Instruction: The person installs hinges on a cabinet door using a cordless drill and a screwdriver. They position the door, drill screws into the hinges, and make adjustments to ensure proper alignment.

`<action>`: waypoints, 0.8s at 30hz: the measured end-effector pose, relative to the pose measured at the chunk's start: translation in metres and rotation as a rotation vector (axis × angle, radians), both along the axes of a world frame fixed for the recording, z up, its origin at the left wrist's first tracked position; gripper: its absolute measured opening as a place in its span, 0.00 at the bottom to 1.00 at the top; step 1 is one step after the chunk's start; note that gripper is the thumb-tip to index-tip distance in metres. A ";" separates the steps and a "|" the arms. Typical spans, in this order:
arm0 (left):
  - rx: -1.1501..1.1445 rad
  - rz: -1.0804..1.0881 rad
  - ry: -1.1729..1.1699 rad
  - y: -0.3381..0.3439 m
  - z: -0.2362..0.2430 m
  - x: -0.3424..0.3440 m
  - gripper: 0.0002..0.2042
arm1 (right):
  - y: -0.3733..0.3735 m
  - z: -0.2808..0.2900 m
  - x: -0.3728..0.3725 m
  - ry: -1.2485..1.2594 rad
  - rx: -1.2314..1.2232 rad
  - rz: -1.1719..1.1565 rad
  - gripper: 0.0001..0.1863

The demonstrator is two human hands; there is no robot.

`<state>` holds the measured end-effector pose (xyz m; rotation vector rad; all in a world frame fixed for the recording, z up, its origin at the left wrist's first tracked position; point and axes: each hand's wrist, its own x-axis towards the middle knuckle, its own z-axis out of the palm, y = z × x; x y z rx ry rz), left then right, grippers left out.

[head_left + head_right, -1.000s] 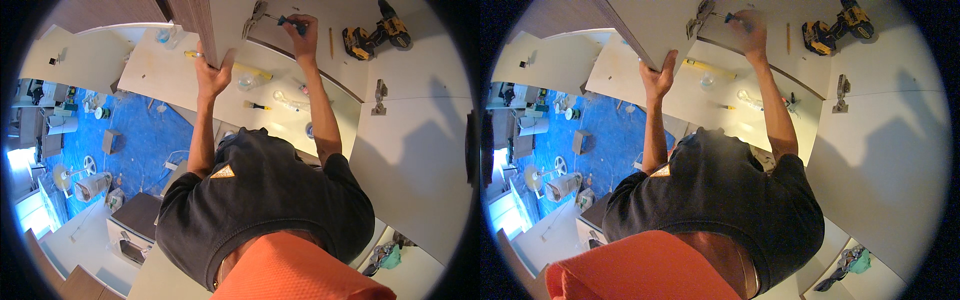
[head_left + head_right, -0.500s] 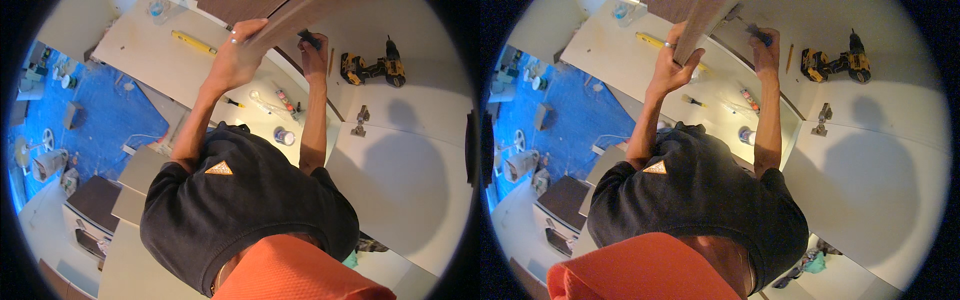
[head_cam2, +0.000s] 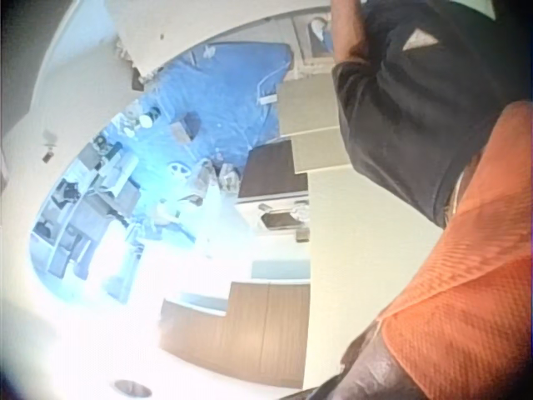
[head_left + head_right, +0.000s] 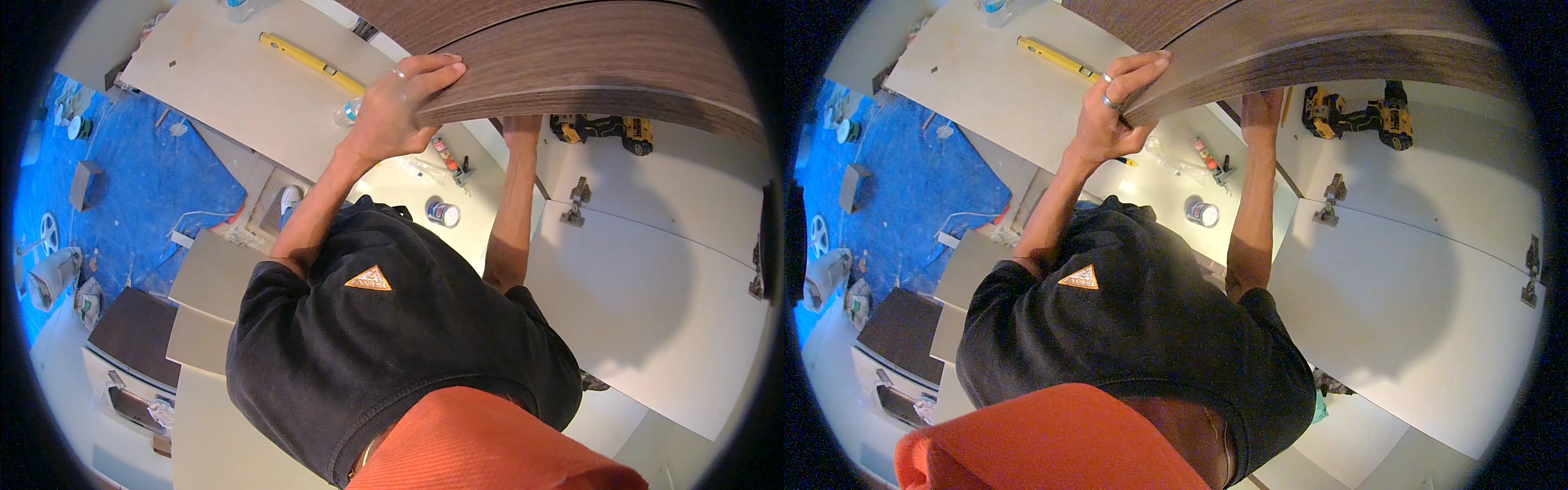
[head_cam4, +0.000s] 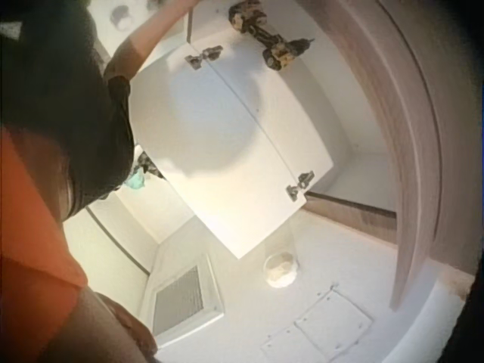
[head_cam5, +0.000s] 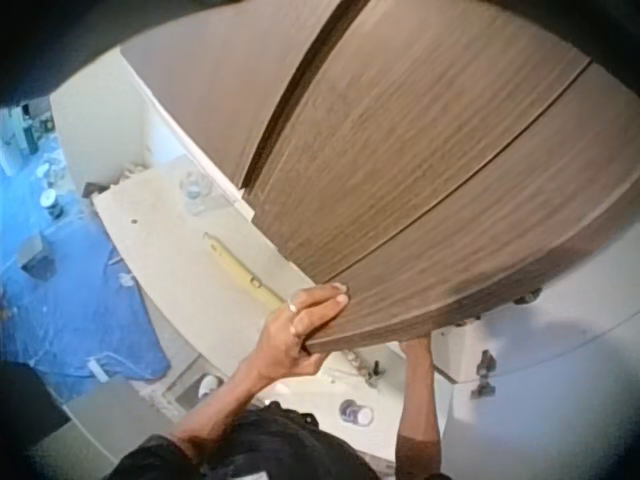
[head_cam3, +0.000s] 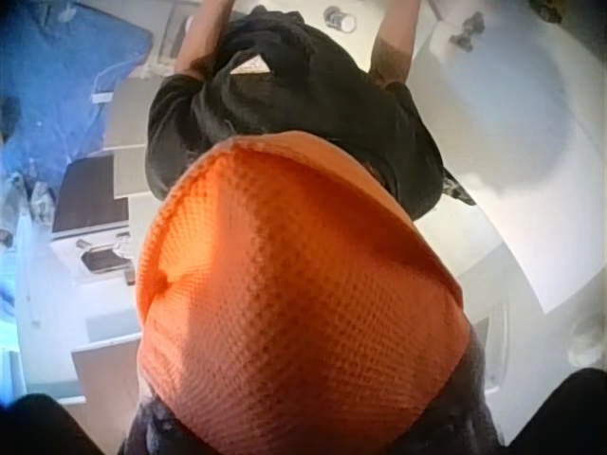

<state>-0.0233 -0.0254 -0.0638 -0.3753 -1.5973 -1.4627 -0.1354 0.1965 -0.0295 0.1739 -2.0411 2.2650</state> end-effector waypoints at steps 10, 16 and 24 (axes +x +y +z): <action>-0.125 0.008 -0.036 -0.009 0.002 0.002 0.33 | 0.000 -0.006 0.001 0.250 0.222 0.055 0.22; -0.132 -0.007 -0.083 -0.013 0.004 0.003 0.32 | -0.009 0.015 0.004 0.065 0.122 0.037 0.17; -0.104 -0.055 -0.019 -0.008 0.003 0.000 0.26 | -0.003 -0.006 -0.011 0.219 0.253 -0.047 0.13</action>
